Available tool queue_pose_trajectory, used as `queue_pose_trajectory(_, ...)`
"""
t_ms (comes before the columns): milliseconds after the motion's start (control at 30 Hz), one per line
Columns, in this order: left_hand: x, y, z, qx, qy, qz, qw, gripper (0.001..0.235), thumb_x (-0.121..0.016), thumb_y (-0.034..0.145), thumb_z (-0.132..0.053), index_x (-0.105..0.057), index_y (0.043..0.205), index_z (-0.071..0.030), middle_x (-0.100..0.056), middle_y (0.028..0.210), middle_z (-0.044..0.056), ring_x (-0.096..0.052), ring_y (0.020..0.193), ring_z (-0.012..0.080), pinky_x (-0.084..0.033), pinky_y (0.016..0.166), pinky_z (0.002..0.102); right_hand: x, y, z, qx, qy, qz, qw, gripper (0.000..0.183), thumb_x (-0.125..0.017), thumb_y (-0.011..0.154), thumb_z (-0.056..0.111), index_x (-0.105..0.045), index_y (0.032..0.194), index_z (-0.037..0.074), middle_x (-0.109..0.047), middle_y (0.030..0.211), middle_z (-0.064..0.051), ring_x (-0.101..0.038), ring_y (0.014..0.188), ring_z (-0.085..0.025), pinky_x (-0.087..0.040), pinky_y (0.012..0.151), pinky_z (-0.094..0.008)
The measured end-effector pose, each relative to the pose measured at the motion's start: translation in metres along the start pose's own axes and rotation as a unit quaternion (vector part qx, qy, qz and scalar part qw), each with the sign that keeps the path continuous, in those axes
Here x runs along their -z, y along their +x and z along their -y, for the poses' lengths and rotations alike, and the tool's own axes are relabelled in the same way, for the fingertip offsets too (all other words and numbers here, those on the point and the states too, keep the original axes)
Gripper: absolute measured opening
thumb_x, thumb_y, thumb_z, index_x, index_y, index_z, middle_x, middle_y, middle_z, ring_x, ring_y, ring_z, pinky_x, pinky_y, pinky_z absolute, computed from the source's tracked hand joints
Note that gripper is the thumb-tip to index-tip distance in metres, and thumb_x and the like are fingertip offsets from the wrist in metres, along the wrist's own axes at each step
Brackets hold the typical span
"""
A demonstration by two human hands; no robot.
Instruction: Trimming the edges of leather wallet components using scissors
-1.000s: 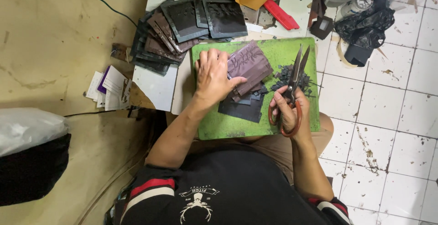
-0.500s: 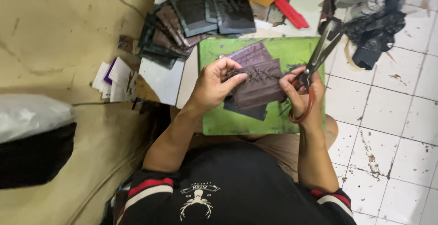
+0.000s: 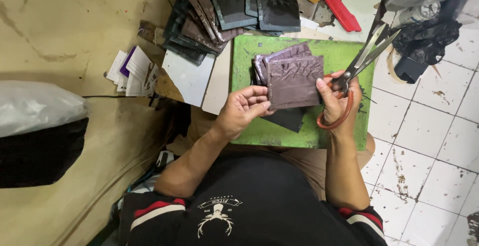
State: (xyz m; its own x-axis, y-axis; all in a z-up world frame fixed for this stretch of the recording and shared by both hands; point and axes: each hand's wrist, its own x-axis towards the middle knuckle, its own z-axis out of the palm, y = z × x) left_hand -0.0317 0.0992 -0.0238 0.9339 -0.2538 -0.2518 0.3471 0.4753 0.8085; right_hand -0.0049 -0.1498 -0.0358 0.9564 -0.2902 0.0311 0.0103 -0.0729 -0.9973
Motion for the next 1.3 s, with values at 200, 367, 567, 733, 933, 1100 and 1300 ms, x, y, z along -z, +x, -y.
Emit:
queue_pose_trajectory(200,0.004,0.001,0.008,-0.003,-0.018,0.005,1.000,0.039,-0.070,0.092,0.005,-0.058,0.129,0.011,-0.072,0.103,0.021,-0.074,0.094,0.0206,-0.066,0.086,0.039,-0.002,0.001,0.001,0.019,-0.033,0.001,0.999,0.032,-0.083,0.098,0.008,-0.056,0.115,0.005,-0.068,0.091,-0.008,-0.061,0.077,-0.007,-0.052,0.067,-0.020)
queue_pose_trajectory(367,0.001,0.001,0.007,0.004,-0.050,-0.020,0.999,0.034,-0.071,0.092,0.003,-0.061,0.123,0.012,-0.072,0.100,0.018,-0.076,0.092,0.0243,-0.067,0.084,0.038,-0.009,0.004,0.007,0.028,-0.027,-0.001,0.999,0.032,-0.083,0.098,0.010,-0.056,0.114,0.006,-0.068,0.092,-0.009,-0.060,0.078,-0.007,-0.052,0.068,-0.020)
queue_pose_trajectory(567,-0.004,-0.002,0.003,0.010,-0.080,-0.029,0.996,0.030,-0.072,0.092,0.001,-0.062,0.117,0.013,-0.073,0.098,0.021,-0.076,0.091,0.0310,-0.067,0.081,0.038,-0.011,0.008,0.006,0.040,-0.037,-0.003,0.999,0.031,-0.083,0.098,0.008,-0.056,0.114,0.005,-0.068,0.092,-0.009,-0.059,0.077,-0.006,-0.053,0.067,-0.019)
queue_pose_trajectory(733,-0.005,-0.004,-0.001,0.015,-0.082,-0.025,0.996,0.031,-0.074,0.091,0.001,-0.063,0.116,0.014,-0.073,0.100,0.024,-0.076,0.092,0.0320,-0.067,0.082,0.038,-0.011,0.008,0.001,0.050,-0.034,-0.008,0.998,0.032,-0.083,0.098,0.008,-0.055,0.114,0.004,-0.067,0.091,-0.011,-0.061,0.078,-0.007,-0.053,0.066,-0.020)
queue_pose_trajectory(933,-0.003,-0.001,0.005,0.025,-0.089,-0.044,0.995,0.029,-0.075,0.089,0.003,-0.065,0.114,0.014,-0.074,0.094,0.023,-0.077,0.088,0.0329,-0.068,0.079,0.038,-0.013,0.011,-0.002,0.047,-0.045,-0.005,0.998,0.032,-0.082,0.099,0.007,-0.055,0.114,0.004,-0.069,0.092,-0.009,-0.063,0.076,-0.006,-0.053,0.067,-0.019)
queue_pose_trajectory(1100,0.000,0.004,0.009,0.040,-0.085,-0.066,0.993,0.028,-0.076,0.089,0.002,-0.065,0.111,0.015,-0.074,0.091,0.022,-0.077,0.085,0.0318,-0.068,0.077,0.038,-0.023,0.005,0.027,0.113,-0.190,0.002,0.975,0.032,-0.084,0.099,0.005,-0.055,0.113,0.003,-0.072,0.094,-0.015,-0.067,0.073,-0.015,-0.052,0.062,-0.025)
queue_pose_trajectory(1300,0.004,0.004,0.029,0.046,-0.064,-0.076,0.994,0.029,-0.076,0.090,0.000,-0.065,0.112,0.015,-0.074,0.093,0.025,-0.077,0.087,0.0313,-0.068,0.079,0.037,-0.038,-0.030,0.064,0.133,-0.208,0.067,0.967,0.025,-0.086,0.094,0.006,-0.064,0.106,0.003,-0.075,0.094,-0.014,-0.072,0.081,-0.025,-0.056,0.071,-0.036)
